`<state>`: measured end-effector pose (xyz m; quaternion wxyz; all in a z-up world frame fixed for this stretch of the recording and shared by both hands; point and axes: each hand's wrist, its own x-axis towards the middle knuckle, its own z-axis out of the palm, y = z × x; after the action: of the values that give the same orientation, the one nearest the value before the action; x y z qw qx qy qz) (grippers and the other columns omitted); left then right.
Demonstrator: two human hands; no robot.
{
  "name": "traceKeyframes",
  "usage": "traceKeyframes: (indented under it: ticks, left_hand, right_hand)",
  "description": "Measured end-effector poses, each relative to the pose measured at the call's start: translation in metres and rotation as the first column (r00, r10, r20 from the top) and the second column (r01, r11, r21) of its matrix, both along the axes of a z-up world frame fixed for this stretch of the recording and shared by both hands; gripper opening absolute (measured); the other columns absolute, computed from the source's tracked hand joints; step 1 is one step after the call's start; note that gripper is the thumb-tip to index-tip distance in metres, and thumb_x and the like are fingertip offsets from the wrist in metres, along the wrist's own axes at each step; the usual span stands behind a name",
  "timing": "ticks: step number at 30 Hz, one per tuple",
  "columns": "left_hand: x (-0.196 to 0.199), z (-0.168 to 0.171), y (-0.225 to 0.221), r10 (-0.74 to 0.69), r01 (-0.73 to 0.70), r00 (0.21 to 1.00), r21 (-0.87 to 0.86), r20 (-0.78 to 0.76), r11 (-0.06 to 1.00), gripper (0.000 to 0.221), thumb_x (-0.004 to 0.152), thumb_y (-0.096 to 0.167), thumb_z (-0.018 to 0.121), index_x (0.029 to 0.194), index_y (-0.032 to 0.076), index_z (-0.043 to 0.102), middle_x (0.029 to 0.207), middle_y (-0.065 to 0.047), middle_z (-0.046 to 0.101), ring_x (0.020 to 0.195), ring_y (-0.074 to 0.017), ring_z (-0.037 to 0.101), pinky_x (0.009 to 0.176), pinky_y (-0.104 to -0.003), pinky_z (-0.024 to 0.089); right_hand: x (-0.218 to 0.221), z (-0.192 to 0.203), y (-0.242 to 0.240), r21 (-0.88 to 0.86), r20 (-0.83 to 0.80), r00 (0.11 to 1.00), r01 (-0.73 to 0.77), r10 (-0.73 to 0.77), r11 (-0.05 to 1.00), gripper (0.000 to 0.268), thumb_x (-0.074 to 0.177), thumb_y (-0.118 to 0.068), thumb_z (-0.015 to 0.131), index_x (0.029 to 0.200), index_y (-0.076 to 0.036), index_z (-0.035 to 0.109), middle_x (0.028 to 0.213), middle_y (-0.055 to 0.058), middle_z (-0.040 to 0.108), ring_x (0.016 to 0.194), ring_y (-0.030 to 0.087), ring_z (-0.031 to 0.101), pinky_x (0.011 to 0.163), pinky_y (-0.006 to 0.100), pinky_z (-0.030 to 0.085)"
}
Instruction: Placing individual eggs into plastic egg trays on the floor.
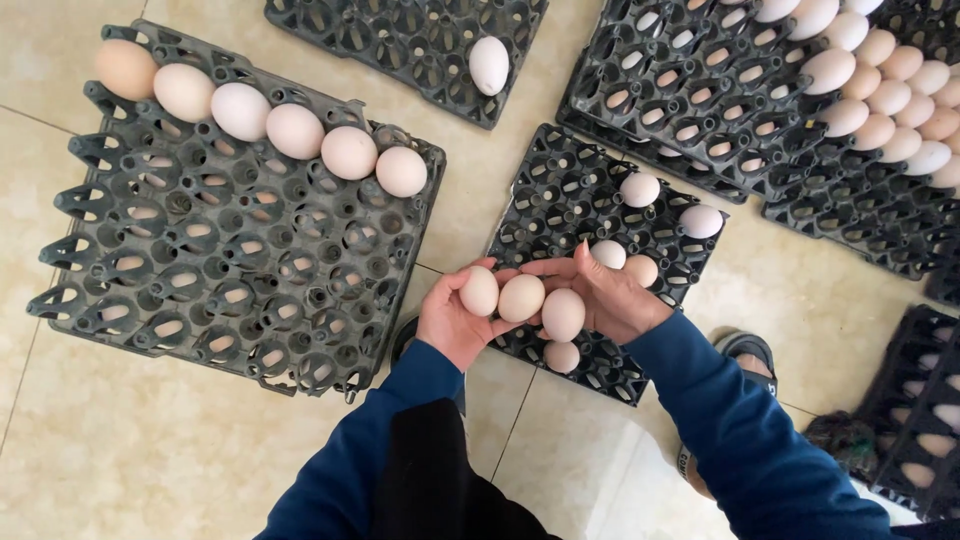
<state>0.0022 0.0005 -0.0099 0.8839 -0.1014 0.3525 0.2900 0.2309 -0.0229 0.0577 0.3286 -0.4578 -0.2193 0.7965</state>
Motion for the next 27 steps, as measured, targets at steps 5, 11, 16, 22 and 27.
traceKeyframes:
  ticks: [5, 11, 16, 22, 27]
  left_hand:
    - [0.000, -0.004, -0.001, 0.009, -0.009, 1.000, -0.015, -0.007, 1.000, 0.036, 0.095, 0.030, 0.053, 0.125, 0.015, 0.065, 0.129, -0.019, 0.070, 0.124, -0.0385, 0.063, 0.101, -0.071, 0.053]
    - [-0.001, -0.007, 0.003, 0.029, -0.030, 0.999, -0.036, -0.020, 0.999, 0.037, 0.094, 0.033, 0.054, 0.125, 0.016, 0.065, 0.131, -0.018, 0.069, 0.125, -0.0386, 0.062, 0.103, -0.070, 0.052]
    - [0.000, -0.007, 0.005, 0.054, -0.055, 0.998, -0.051, -0.017, 0.997, 0.036, 0.094, 0.033, 0.055, 0.125, 0.016, 0.065, 0.132, -0.018, 0.069, 0.126, -0.0383, 0.062, 0.105, -0.069, 0.051]
    - [0.004, 0.000, 0.005, 0.118, -0.118, 0.993, -0.021, 0.008, 0.993, 0.034, 0.096, 0.032, 0.052, 0.121, 0.014, 0.064, 0.129, -0.021, 0.069, 0.121, -0.0403, 0.064, 0.101, -0.070, 0.053]
    - [0.000, -0.005, 0.001, 0.123, -0.118, 0.989, -0.063, 0.085, 0.991, 0.035, 0.095, 0.034, 0.053, 0.123, 0.014, 0.063, 0.129, -0.021, 0.070, 0.118, -0.0421, 0.067, 0.096, -0.069, 0.056]
  right_hand:
    - [0.006, -0.001, -0.006, -0.019, -0.025, 1.000, 0.004, -0.004, 1.000, 0.092, 0.097, -0.071, 0.024, 0.149, 0.001, 0.049, 0.129, 0.031, 0.067, 0.111, 0.048, 0.070, 0.082, 0.070, 0.061]
    - [0.019, -0.021, -0.012, -0.033, -0.086, 0.996, 0.033, -0.036, 0.999, 0.084, 0.100, -0.065, 0.032, 0.150, 0.001, 0.048, 0.140, 0.030, 0.060, 0.115, 0.047, 0.068, 0.084, 0.071, 0.060]
    - [0.022, -0.010, -0.014, -0.024, -0.042, 0.999, 0.021, -0.022, 1.000, 0.060, 0.097, -0.025, 0.057, 0.150, 0.002, 0.047, 0.142, 0.032, 0.057, 0.115, 0.046, 0.068, 0.086, 0.068, 0.061]
    - [0.017, 0.002, -0.008, 0.013, 0.046, 0.982, 0.184, -0.185, 0.983, 0.063, 0.077, 0.011, 0.070, 0.139, 0.008, 0.058, 0.116, 0.030, 0.066, 0.099, 0.039, 0.071, 0.083, 0.063, 0.065]
    - [-0.025, 0.053, 0.056, 0.332, 0.303, 0.886, 0.246, -0.350, 0.911, 0.060, 0.069, 0.011, 0.080, 0.128, 0.001, 0.067, 0.113, 0.018, 0.070, 0.101, 0.026, 0.070, 0.084, 0.047, 0.066]
